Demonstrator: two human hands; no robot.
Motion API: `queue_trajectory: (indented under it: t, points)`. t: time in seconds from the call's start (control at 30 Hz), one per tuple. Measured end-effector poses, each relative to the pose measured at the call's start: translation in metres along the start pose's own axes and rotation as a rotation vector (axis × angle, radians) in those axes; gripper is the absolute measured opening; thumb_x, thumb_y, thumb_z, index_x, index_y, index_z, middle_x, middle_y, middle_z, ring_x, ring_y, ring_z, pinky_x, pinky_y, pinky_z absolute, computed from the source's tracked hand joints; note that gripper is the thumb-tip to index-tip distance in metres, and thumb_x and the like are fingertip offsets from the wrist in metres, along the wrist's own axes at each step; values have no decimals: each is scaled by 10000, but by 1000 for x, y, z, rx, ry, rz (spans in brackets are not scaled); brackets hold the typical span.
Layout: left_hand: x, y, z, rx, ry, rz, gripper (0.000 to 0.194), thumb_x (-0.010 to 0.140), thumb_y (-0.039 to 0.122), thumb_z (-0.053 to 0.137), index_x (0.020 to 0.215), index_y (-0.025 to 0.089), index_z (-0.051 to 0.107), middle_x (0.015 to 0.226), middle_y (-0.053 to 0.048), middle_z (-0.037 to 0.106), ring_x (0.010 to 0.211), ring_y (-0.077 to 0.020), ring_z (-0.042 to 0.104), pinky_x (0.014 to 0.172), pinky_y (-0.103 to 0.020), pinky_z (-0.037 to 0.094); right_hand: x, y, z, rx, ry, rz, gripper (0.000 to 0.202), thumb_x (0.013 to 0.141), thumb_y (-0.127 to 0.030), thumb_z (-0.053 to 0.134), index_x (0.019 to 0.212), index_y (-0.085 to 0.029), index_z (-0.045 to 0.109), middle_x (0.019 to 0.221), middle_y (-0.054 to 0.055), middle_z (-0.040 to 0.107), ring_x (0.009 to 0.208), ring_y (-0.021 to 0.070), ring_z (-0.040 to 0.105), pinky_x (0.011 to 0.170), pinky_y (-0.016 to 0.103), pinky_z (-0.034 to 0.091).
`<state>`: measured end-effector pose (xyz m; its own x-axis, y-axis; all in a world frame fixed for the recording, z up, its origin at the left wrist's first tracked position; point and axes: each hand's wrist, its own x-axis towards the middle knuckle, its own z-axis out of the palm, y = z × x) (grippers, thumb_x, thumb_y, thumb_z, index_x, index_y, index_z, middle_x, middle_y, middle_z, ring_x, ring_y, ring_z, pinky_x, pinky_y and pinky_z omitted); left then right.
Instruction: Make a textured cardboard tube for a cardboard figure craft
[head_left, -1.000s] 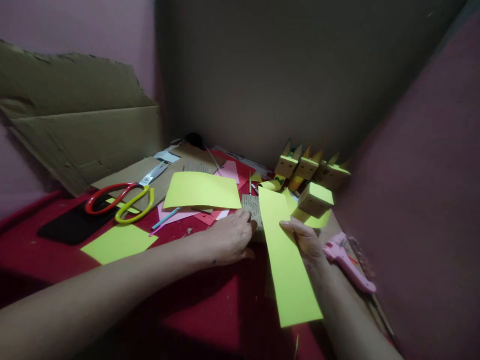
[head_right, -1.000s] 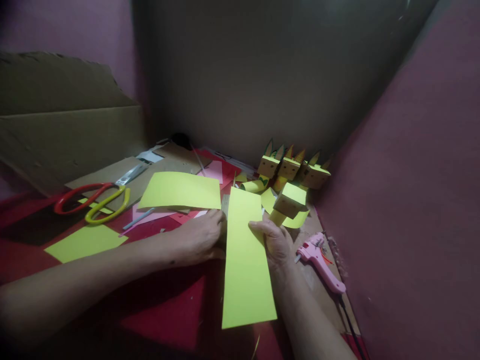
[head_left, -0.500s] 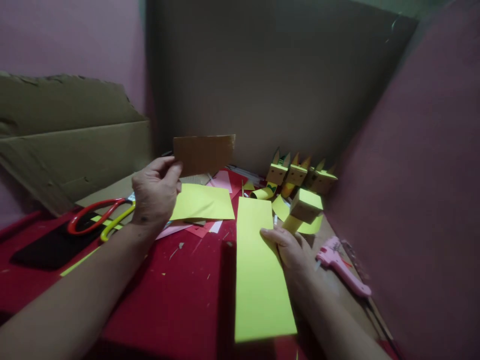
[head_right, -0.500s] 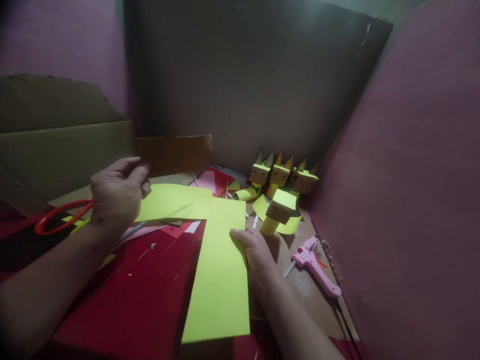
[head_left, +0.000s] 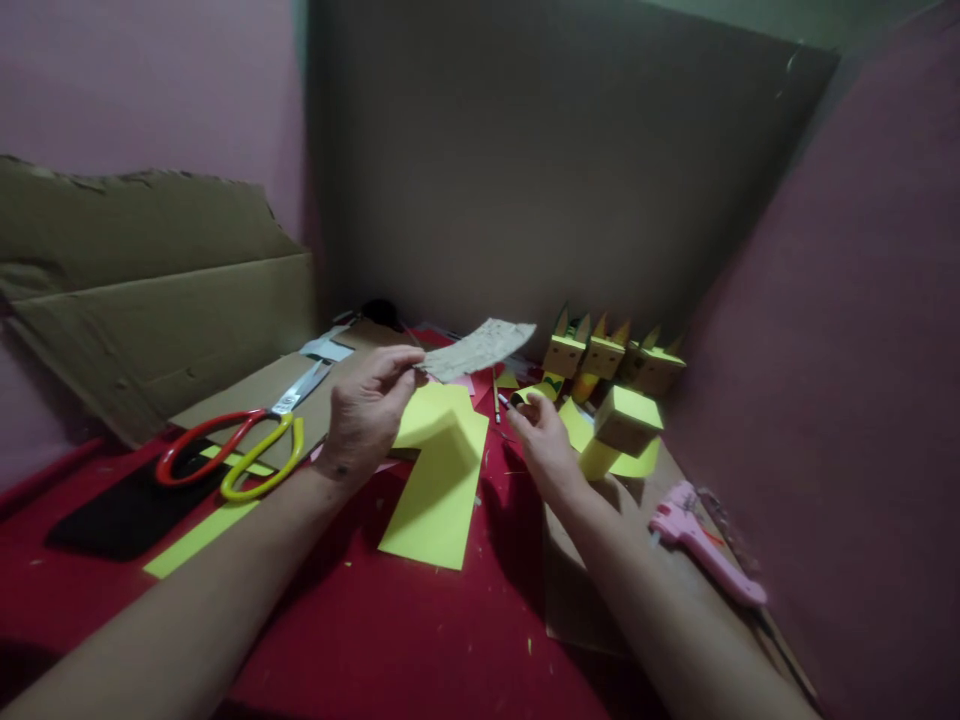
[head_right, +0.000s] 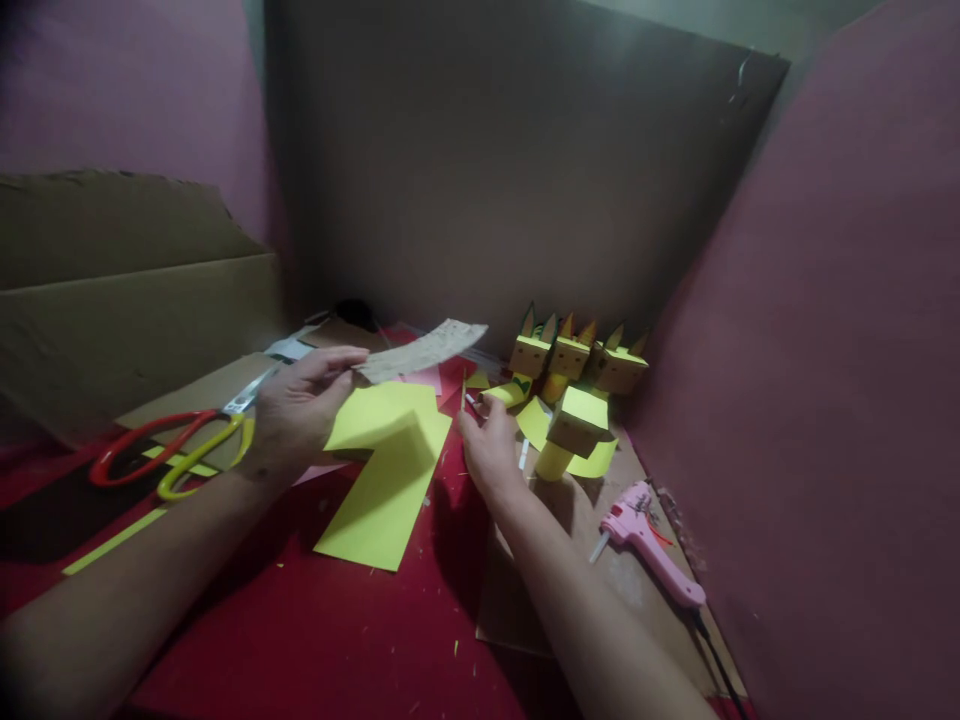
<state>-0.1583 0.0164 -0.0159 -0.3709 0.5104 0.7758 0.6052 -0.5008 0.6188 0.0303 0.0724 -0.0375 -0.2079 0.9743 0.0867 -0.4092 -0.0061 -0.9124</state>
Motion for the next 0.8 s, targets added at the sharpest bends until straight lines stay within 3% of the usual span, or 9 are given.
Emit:
queue_trajectory:
  t: [0.07,0.1,0.17,0.27,0.37,0.5,0.67,0.8]
  points:
    - [-6,0,3,53,-94,175,157,862,175,567,974,175,677,1040,-60,696,1000,-174,648,927,-342,520,-9,-13,-5,4,61,-54,428,603,-127,795,967,-237,600,806,-72,682,785,79,629,761,167,475]
    - [-10,1,5,71,-145,253,167,873,155,553,993,169,668,1064,-75,686,1030,-177,637,942,-351,514,-15,-19,-7,24,37,-26,373,634,-193,790,963,-209,616,825,-30,699,785,111,643,741,205,498]
    - [-19,4,9,100,-238,381,197,881,108,536,1037,151,649,1107,-108,662,1068,-184,621,946,-349,513,-26,-26,-8,135,-103,182,327,713,-394,726,910,-151,632,814,57,712,752,186,667,685,307,544]
    - [-31,10,12,94,-363,512,254,878,60,524,1096,138,627,1140,-133,634,1079,-190,616,910,-318,534,-38,-27,-7,219,-153,178,275,708,-320,737,890,-148,623,808,65,725,679,185,675,589,298,562]
    - [-34,13,12,60,-420,490,321,869,47,530,1163,155,602,1137,-118,614,1004,-174,631,821,-291,561,-39,-21,-9,206,-188,135,243,665,-162,735,862,-154,594,743,27,717,537,140,645,449,223,530]
    - [-29,7,14,-28,-435,343,311,863,120,587,1163,193,621,1185,-93,549,761,-93,610,625,-231,560,-34,-12,-19,174,-237,167,239,671,-185,716,859,-133,579,666,27,702,433,122,625,329,154,458]
    - [-33,-3,21,-179,-629,381,217,859,150,613,1043,225,700,1228,-81,532,1070,-177,598,848,-286,565,-37,-9,-26,160,-331,222,298,675,-216,722,902,-114,559,630,45,697,379,139,621,277,149,432]
    - [-37,-1,18,-178,-682,377,251,852,131,617,1063,235,703,1230,-83,590,1116,-191,602,904,-282,549,-40,-12,-25,165,-397,242,387,667,-194,727,995,-128,533,705,56,721,443,172,669,344,187,516]
